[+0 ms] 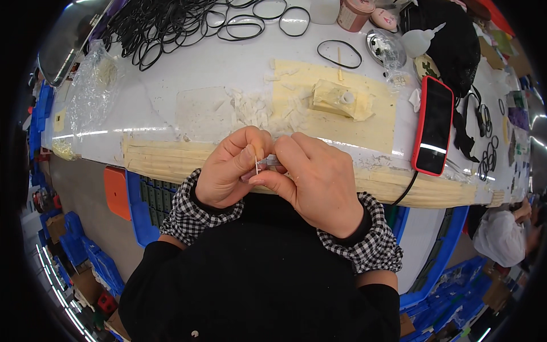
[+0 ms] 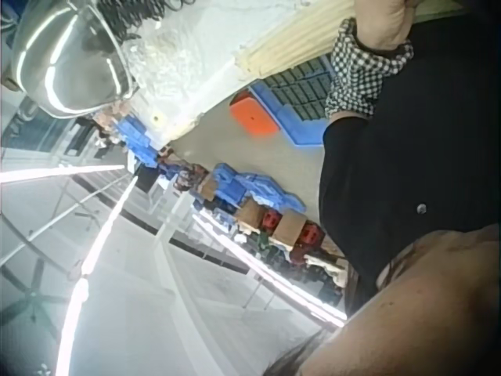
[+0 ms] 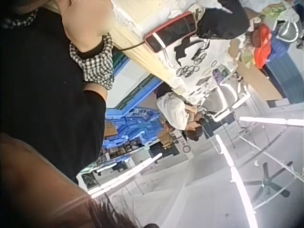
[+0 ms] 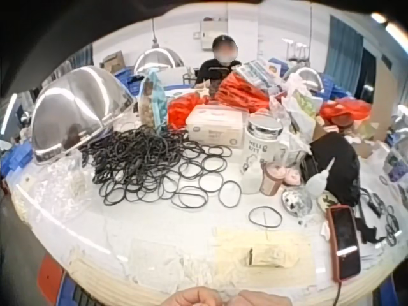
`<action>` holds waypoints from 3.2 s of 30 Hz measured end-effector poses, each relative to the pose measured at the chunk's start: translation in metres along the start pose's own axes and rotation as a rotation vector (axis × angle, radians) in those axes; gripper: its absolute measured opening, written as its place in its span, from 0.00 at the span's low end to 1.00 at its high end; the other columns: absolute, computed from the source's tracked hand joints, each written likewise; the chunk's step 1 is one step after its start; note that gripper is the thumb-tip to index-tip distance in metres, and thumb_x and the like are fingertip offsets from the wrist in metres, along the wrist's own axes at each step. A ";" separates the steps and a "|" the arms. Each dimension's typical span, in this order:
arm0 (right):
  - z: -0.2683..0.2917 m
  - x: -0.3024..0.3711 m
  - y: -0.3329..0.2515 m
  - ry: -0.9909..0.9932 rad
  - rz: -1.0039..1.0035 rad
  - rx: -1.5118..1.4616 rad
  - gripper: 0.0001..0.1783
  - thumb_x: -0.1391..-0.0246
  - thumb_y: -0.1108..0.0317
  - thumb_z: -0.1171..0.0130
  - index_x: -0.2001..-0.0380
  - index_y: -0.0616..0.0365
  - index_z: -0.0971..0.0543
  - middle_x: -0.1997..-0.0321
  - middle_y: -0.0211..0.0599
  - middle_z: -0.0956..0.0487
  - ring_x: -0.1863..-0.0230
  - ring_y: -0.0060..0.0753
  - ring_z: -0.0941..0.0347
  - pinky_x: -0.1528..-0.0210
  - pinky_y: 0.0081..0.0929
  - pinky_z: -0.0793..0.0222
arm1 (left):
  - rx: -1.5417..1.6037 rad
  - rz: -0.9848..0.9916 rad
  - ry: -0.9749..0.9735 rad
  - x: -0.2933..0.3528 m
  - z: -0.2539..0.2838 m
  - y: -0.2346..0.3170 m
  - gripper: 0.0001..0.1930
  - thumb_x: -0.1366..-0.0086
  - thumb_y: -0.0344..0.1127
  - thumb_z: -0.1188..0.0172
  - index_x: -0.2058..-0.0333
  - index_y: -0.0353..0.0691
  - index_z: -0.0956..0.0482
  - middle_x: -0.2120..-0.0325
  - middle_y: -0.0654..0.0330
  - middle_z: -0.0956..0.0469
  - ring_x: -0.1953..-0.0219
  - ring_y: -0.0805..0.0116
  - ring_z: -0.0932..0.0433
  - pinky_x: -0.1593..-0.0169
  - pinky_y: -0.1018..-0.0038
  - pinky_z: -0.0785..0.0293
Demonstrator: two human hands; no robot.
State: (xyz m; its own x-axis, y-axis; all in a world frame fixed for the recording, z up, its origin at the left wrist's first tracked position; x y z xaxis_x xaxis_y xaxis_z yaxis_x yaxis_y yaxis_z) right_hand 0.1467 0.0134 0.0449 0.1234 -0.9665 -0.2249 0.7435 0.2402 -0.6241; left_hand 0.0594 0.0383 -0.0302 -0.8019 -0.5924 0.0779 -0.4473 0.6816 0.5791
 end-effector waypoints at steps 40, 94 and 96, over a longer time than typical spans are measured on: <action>0.003 0.008 0.035 0.228 -0.170 0.138 0.09 0.58 0.77 0.37 0.69 0.58 0.23 0.71 0.34 0.26 0.77 0.34 0.26 0.75 0.25 0.31 | 0.053 -0.059 0.272 0.006 0.020 0.022 0.10 0.30 0.36 0.54 0.60 0.35 0.29 0.69 0.62 0.28 0.73 0.81 0.34 0.73 0.85 0.39; -0.005 -0.003 -0.003 0.128 0.032 0.116 0.22 0.54 0.46 0.39 0.76 0.55 0.30 0.80 0.31 0.32 0.80 0.34 0.32 0.79 0.28 0.37 | 0.070 0.092 0.083 0.004 0.006 -0.001 0.13 0.30 0.43 0.51 0.67 0.39 0.31 0.72 0.67 0.34 0.72 0.82 0.39 0.66 0.84 0.37; -0.005 -0.003 -0.004 0.109 0.025 0.125 0.22 0.54 0.46 0.39 0.76 0.54 0.29 0.81 0.31 0.33 0.80 0.34 0.32 0.79 0.28 0.37 | 0.109 0.078 0.104 0.003 0.004 -0.002 0.10 0.30 0.40 0.52 0.68 0.40 0.30 0.75 0.71 0.35 0.76 0.84 0.43 0.70 0.86 0.42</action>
State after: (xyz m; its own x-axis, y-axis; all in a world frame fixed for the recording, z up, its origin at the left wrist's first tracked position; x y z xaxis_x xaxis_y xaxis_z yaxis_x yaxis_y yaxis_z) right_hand 0.1405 0.0160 0.0443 0.0761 -0.9431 -0.3236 0.8178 0.2447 -0.5208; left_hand 0.0564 0.0368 -0.0346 -0.7930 -0.5734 0.2061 -0.4302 0.7664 0.4770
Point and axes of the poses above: each hand's wrist, its own x-axis away from the middle knuckle, its own z-axis out of the back of the hand, y = z × x, the point moved 8 cm from there along -x, towards the middle knuckle
